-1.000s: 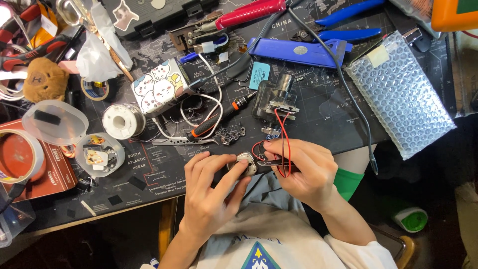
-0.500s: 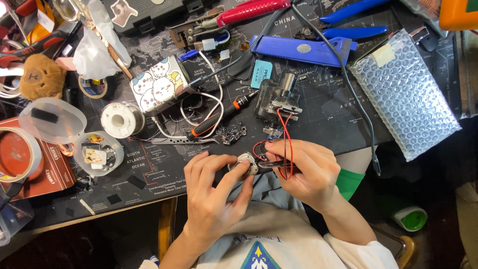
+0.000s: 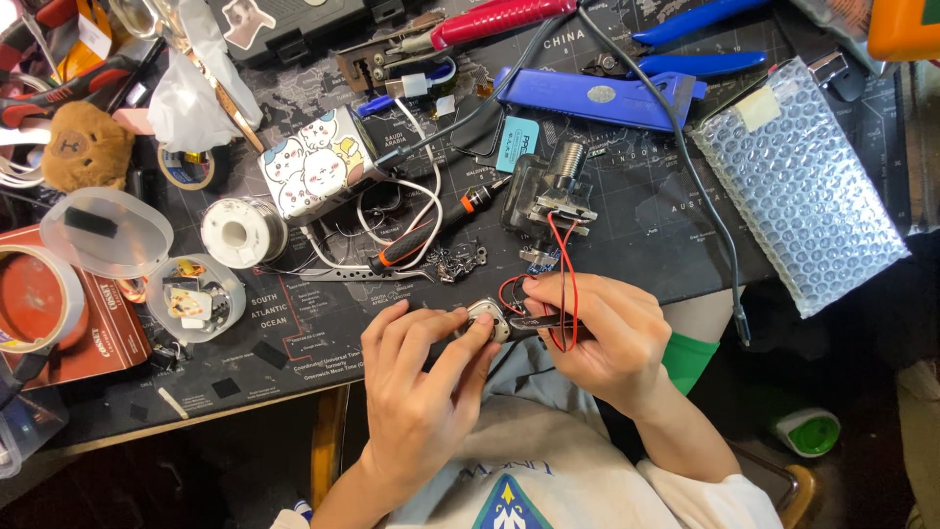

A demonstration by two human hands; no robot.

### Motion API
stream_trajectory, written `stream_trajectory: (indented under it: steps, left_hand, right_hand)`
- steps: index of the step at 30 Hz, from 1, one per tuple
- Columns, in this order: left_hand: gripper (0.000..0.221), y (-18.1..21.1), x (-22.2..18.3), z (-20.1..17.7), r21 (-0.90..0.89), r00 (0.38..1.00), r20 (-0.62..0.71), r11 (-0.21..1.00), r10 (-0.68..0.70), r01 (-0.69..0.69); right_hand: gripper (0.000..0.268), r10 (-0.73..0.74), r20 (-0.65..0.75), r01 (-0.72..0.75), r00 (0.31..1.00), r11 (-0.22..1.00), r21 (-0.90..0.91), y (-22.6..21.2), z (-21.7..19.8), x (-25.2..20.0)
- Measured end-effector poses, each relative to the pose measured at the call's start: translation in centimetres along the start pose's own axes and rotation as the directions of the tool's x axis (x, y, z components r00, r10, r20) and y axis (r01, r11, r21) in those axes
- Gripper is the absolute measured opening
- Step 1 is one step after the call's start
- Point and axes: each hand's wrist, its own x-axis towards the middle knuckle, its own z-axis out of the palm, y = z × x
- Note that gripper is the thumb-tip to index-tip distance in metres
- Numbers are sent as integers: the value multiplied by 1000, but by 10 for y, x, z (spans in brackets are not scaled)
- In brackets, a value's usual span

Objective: Repairing a small electronic device by connecting wires and using a screwdriver

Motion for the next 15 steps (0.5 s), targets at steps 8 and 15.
stream_trajectory:
  steps: [8, 15]
  left_hand:
    - [19, 1, 1, 3, -151, 999, -3, 987, -48, 47]
    - [15, 6, 7, -2, -135, 1000, 15, 991, -12, 14]
  right_hand:
    - [6, 14, 16, -15, 1000, 1000, 26, -1, -1, 0]
    - [9, 37, 74, -40, 997, 999, 37, -5, -7, 4]
